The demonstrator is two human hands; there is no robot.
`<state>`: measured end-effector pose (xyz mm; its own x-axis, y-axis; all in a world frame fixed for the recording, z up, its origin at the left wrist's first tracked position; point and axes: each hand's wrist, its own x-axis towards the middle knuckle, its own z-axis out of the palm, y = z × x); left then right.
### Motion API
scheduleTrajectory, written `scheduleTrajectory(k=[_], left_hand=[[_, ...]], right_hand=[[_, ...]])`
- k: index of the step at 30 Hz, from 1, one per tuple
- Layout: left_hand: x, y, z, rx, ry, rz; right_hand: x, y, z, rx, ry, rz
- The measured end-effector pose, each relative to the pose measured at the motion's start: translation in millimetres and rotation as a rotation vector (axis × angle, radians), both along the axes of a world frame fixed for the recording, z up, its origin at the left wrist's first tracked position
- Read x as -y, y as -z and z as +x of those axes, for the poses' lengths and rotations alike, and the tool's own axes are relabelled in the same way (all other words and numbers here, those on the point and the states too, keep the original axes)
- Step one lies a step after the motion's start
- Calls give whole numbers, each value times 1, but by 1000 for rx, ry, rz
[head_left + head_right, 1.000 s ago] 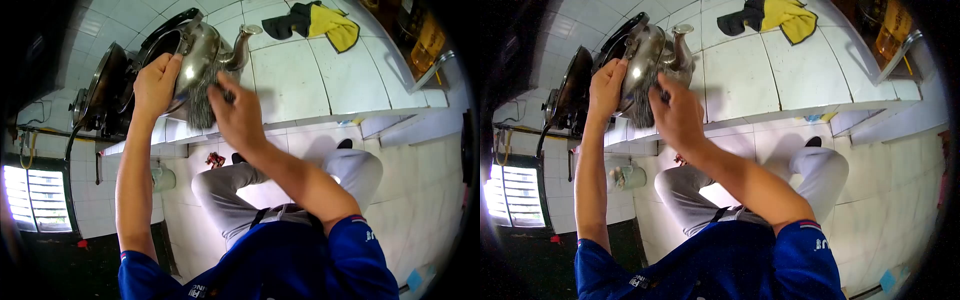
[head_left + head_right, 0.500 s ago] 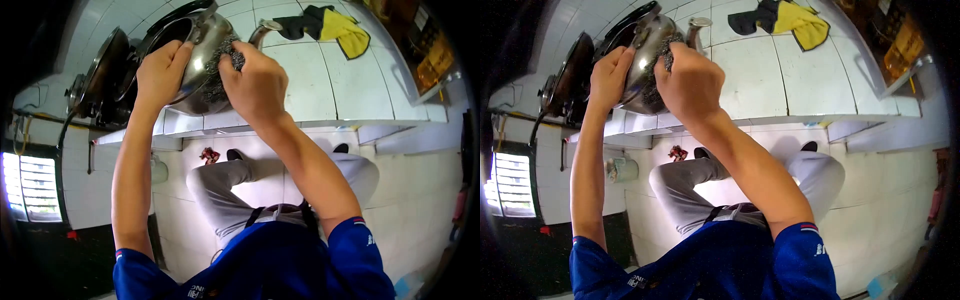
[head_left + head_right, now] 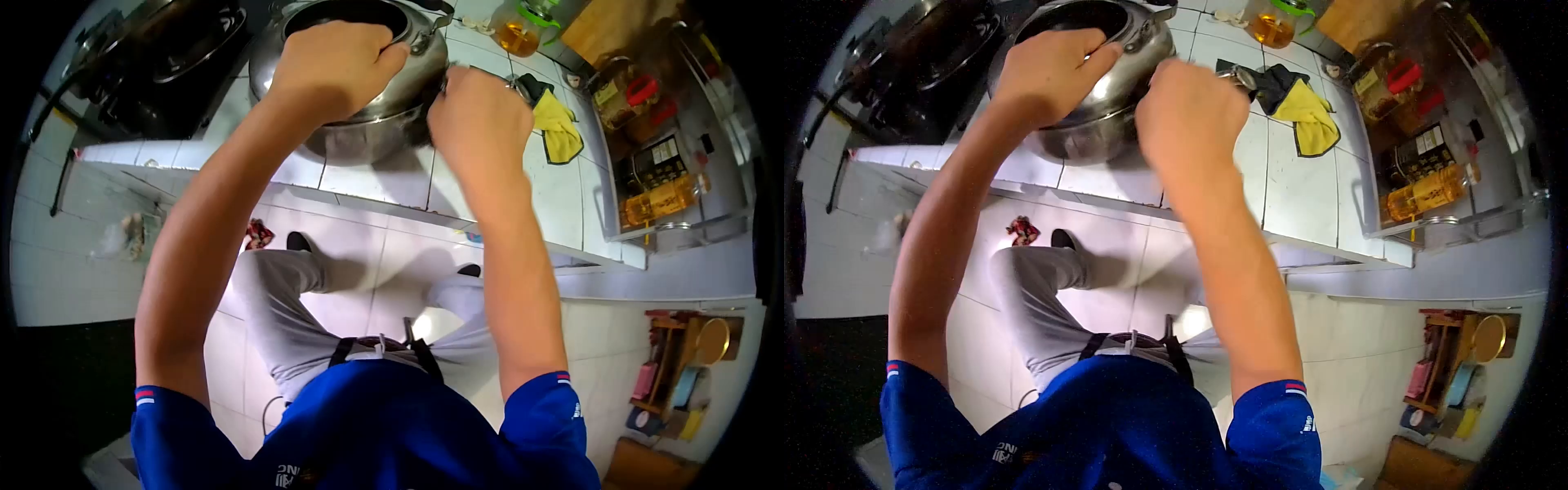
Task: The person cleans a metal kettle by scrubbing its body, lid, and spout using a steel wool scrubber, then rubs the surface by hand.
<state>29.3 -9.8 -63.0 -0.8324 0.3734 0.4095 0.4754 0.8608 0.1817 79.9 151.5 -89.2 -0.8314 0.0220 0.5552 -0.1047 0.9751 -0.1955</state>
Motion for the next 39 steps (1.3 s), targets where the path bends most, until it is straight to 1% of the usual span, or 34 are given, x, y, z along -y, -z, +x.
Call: scheduleTrajectory(k=[1, 2, 3, 6, 7, 9, 11, 13, 14, 18, 19, 21, 22, 24, 25, 27, 28, 29, 31, 33, 34, 35, 37, 38, 39], left_hand=[[-1, 0, -1, 18, -17, -28], [-1, -1, -1, 62, -42, -22], [-1, 0, -1, 69, -43, -4], [2, 4, -6, 29, 9, 20], [3, 3, -7, 29, -1, 37], [3, 3, -6, 10, 10, 12], [4, 7, -3, 40, 15, 0], [6, 4, -6, -19, 16, -7], [6, 3, -6, -15, 6, -44], [4, -8, 1, 36, 4, -57], [4, -10, 4, 39, 7, -56], [6, -15, 5, 27, -3, -47], [1, -16, 2, 67, -52, -82], [4, -16, -1, 64, -59, -78], [3, -13, -1, 65, -48, -74], [3, -2, -7, -12, -32, -15], [3, -1, -6, -13, -25, -25], [4, -3, -6, -20, -26, -32], [5, -5, -7, -22, -29, -35], [5, 0, -8, -10, -19, -45], [4, 2, -7, -10, -18, -38], [3, -2, -9, -26, -16, -28], [6, -6, -3, -59, -12, 0], [6, -5, 1, -75, 8, 18], [5, -4, 0, -65, 5, 13]], right_hand=[[-3, -4, -8, 17, 3, 62], [-4, -9, -16, 109, 26, 86], [-2, -7, -13, 116, 26, 104], [8, 4, 9, 20, 54, 37], [8, 4, 5, 19, 43, 54], [5, 7, -5, -30, 61, -35], [4, 10, -9, 6, 63, -48], [14, 12, 3, -43, 75, 0], [19, 14, 16, -22, 28, -83], [2, 14, -15, -36, 33, -76], [5, 11, -16, 24, 60, -111], [16, 15, 8, -42, 47, -89], [20, 15, 11, -45, 34, -89], [24, 20, 19, -82, -18, -245], [17, 15, 8, -14, 26, -244], [6, 16, -7, 104, 43, -474], [12, 22, 3, 0, 51, -394], [22, 23, 16, 12, 45, -358], [25, 28, 17, -78, 16, -377], [10, 14, 0, 36, 26, -391], [6, 17, -7, 85, 42, -463], [10, 20, 1, 78, 44, -461], [29, 28, 23, -37, -2, -365], [26, 29, 19, -115, -20, -327], [16, 31, 4, -126, -2, -354]])
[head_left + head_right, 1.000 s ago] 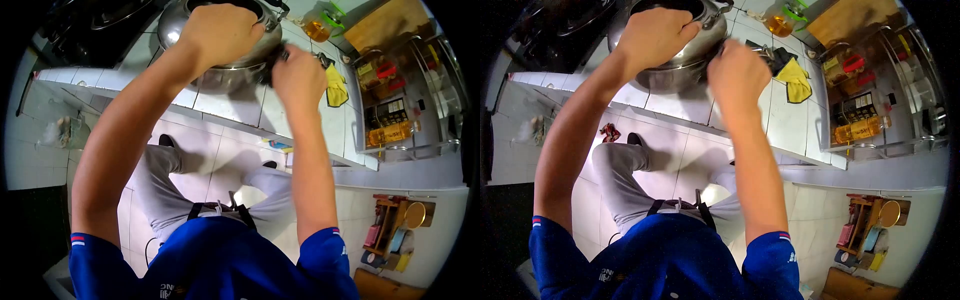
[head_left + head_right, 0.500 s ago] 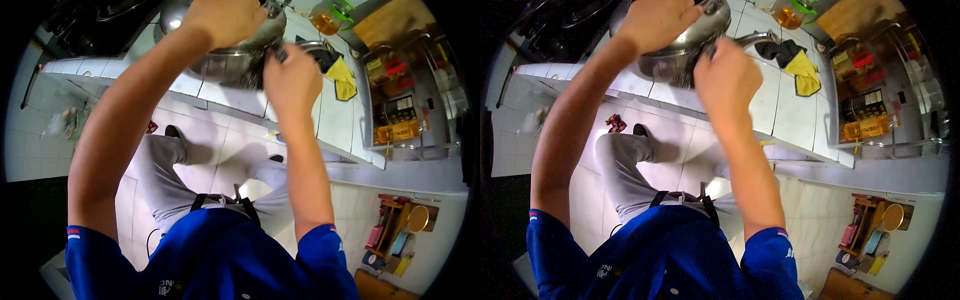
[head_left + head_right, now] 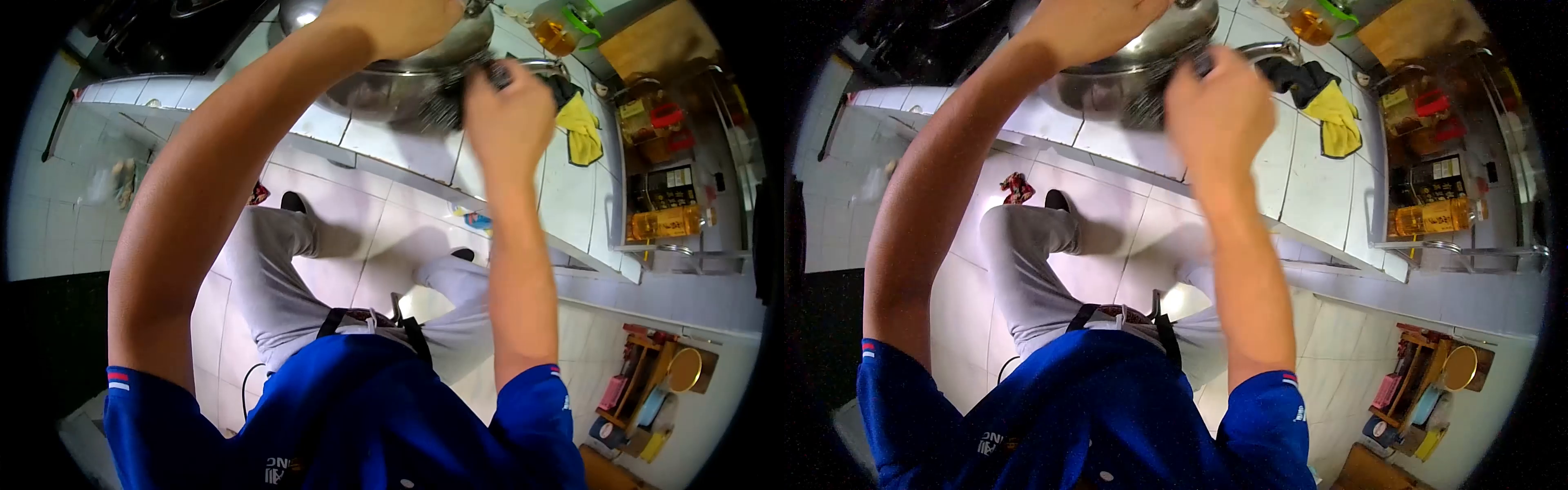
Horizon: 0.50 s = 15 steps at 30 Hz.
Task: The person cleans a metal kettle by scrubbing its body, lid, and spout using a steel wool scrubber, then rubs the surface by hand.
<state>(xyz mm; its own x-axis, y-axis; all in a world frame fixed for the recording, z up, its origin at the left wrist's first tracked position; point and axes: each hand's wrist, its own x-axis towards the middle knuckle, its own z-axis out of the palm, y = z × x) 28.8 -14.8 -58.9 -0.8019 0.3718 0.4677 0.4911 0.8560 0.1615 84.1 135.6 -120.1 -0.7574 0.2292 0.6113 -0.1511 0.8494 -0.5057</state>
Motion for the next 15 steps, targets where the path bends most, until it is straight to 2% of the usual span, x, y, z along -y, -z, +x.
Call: scheduleTrajectory(k=[2, 4, 6, 9, 11, 13, 15], left_hand=[[-3, -8, 1, 95, -40, -50], [4, -11, 5, 68, 7, -5], [3, -8, 4, 69, 4, -25], [-1, 3, -9, 89, -46, -38], [-1, -7, -7, 64, -60, -32], [2, -16, 3, 152, 21, -109], [4, -15, 3, 143, 37, -100]], right_hand=[[-9, -12, -11, 162, -39, -146], [9, -10, 12, 91, 23, 83], [14, -1, 17, -3, -23, 88], [-8, -7, -11, 142, -36, -126], [11, -6, 11, 77, -40, -38], [14, 1, 14, -55, -56, 73], [-3, -5, -10, 41, -47, 1]])
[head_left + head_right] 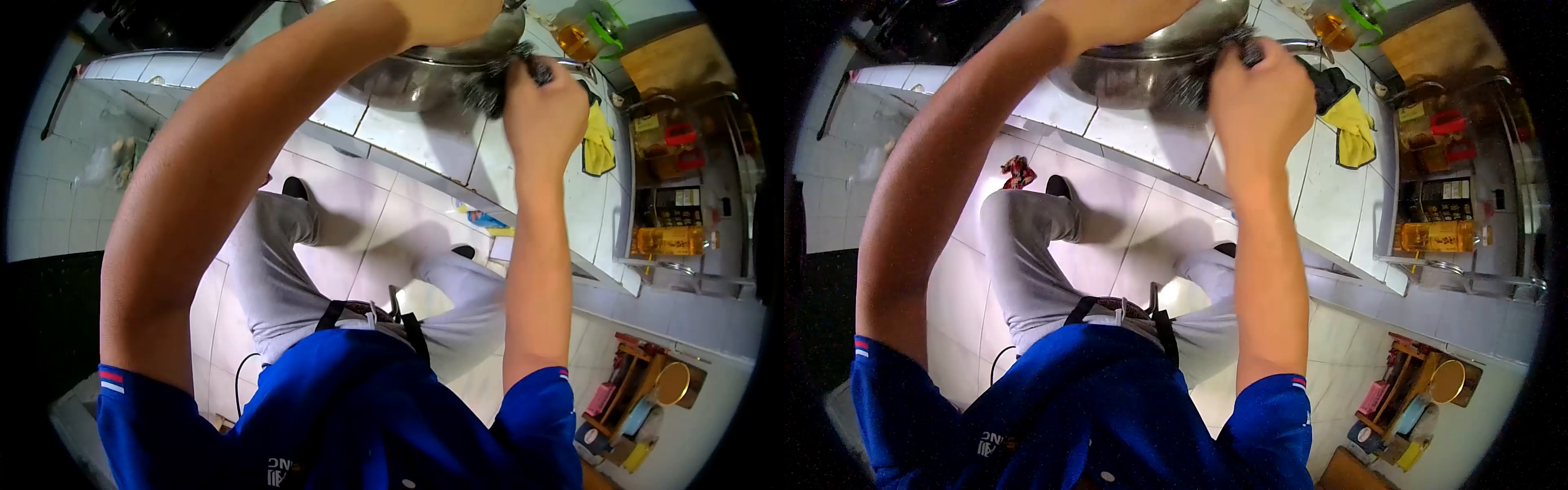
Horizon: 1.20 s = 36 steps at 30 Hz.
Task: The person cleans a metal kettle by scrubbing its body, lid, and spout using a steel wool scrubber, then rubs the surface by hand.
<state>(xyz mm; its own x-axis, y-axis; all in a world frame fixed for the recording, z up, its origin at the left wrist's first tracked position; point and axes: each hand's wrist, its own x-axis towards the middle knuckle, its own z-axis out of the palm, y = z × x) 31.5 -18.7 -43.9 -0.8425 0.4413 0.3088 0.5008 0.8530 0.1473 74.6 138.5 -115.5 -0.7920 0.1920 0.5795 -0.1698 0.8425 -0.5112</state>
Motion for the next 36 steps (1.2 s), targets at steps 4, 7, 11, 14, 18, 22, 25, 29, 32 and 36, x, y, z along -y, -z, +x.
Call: scheduleTrajectory(k=[4, 7, 11, 14, 18, 22, 25, 29, 32, 36], left_hand=[[-4, 7, -9, -39, -31, 34], [-9, 14, -20, -34, -30, 27], [-14, 12, -42, 4, 250, -53], [-4, -21, -26, 328, 123, -30], [28, -27, -23, 149, 369, -168], [38, 4, -38, 126, 247, -30], [29, -11, -23, 224, 185, -62], [20, -11, -25, 229, 124, -60], [16, -11, -28, 234, 146, -92], [4, -18, -21, 257, 100, -77]], right_hand=[[14, 3, 19, -27, -1, 60], [-10, 4, -7, -18, 55, 34], [-13, -6, 4, 10, 12, 45], [-19, -3, 1, 67, -25, -33], [-29, 7, -16, 42, -31, -90], [10, 13, 11, -93, 4, -19], [-6, 7, -7, 73, -3, -242], [-2, 21, -4, -192, 40, -5], [-8, 11, -5, -34, -14, -209], [-2, 14, 4, -52, -73, -272]])
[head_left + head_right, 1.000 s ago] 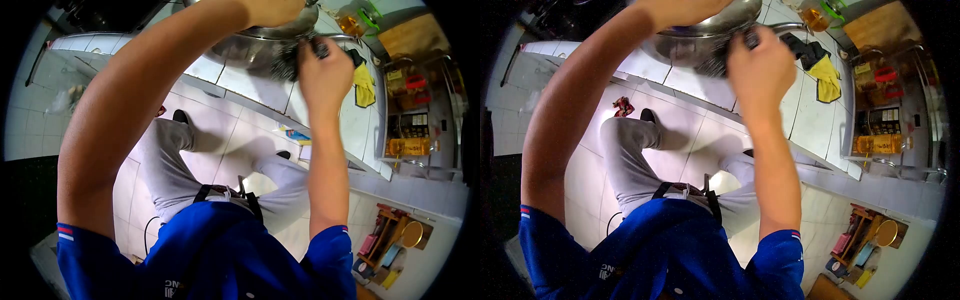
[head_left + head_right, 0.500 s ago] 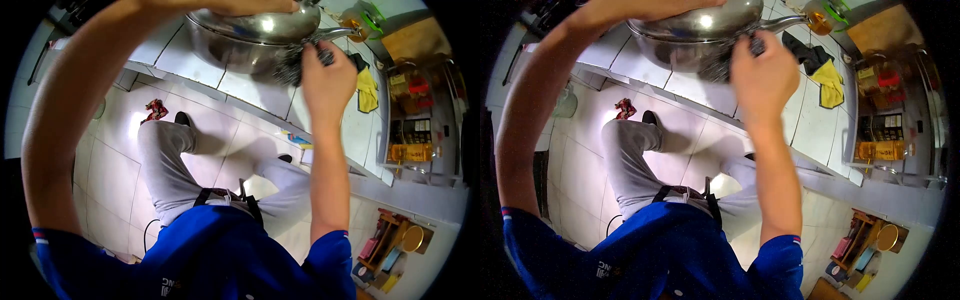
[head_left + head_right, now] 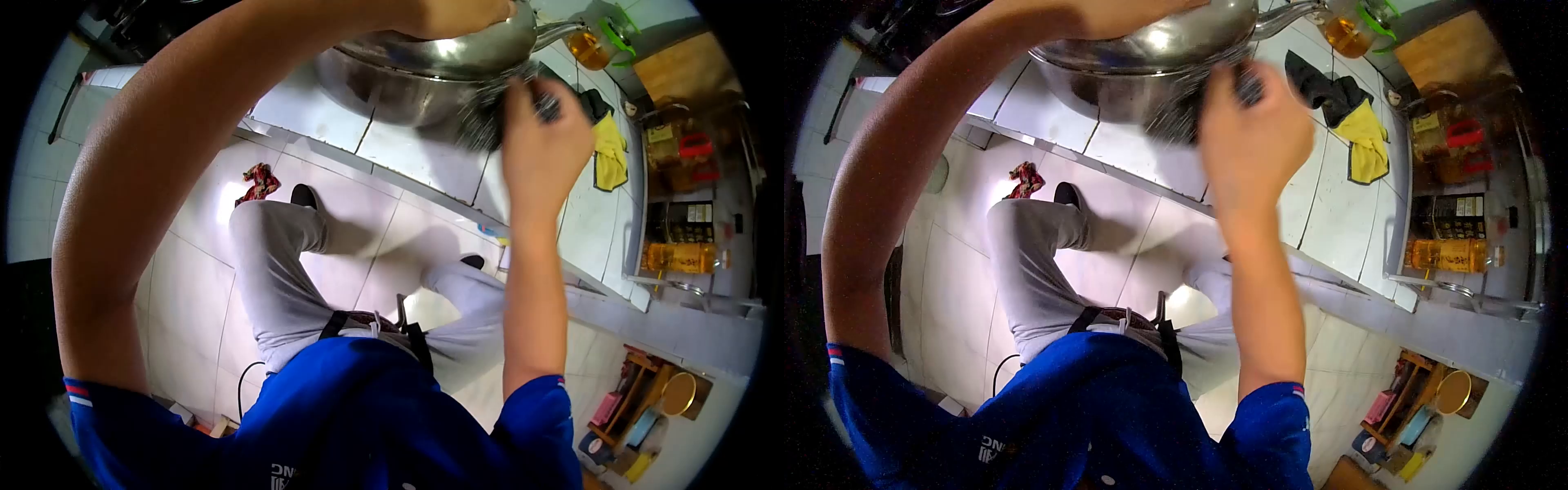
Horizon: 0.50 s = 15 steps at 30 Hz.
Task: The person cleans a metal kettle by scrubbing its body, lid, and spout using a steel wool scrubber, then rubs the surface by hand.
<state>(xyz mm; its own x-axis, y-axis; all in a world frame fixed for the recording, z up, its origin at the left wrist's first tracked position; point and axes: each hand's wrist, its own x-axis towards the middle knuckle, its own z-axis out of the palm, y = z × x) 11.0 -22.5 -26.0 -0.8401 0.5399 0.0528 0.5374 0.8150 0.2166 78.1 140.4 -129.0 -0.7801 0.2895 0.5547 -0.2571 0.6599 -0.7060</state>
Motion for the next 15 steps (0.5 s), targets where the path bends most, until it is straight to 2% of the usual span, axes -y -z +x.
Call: scheduleTrajectory(k=[1, 3, 5, 7, 9, 10, 11, 13, 15], left_hand=[[0, 1, -1, 12, 3, 12], [-5, 8, -8, -9, -21, 29], [-9, 14, -8, -40, -50, 37], [-13, 12, -4, -65, -84, 71], [-15, 6, -3, -75, -98, 79], [-17, 4, -5, -35, -85, 45], [-18, 4, -8, 6, -75, 14], [-19, 11, -15, -28, -60, 1], [-20, 8, -15, -69, -31, -15]], right_hand=[[10, 3, 14, -105, -23, 101], [9, 1, 11, -69, -26, 116], [-9, -1, -18, 61, 23, -102], [3, 4, -4, 11, 73, 43], [23, 1, 20, -18, -58, 74], [13, 4, 8, -117, -34, 142], [7, 3, -2, -24, -21, -45], [3, 10, -12, -73, 63, -49], [20, 5, 9, -130, -31, 134]])
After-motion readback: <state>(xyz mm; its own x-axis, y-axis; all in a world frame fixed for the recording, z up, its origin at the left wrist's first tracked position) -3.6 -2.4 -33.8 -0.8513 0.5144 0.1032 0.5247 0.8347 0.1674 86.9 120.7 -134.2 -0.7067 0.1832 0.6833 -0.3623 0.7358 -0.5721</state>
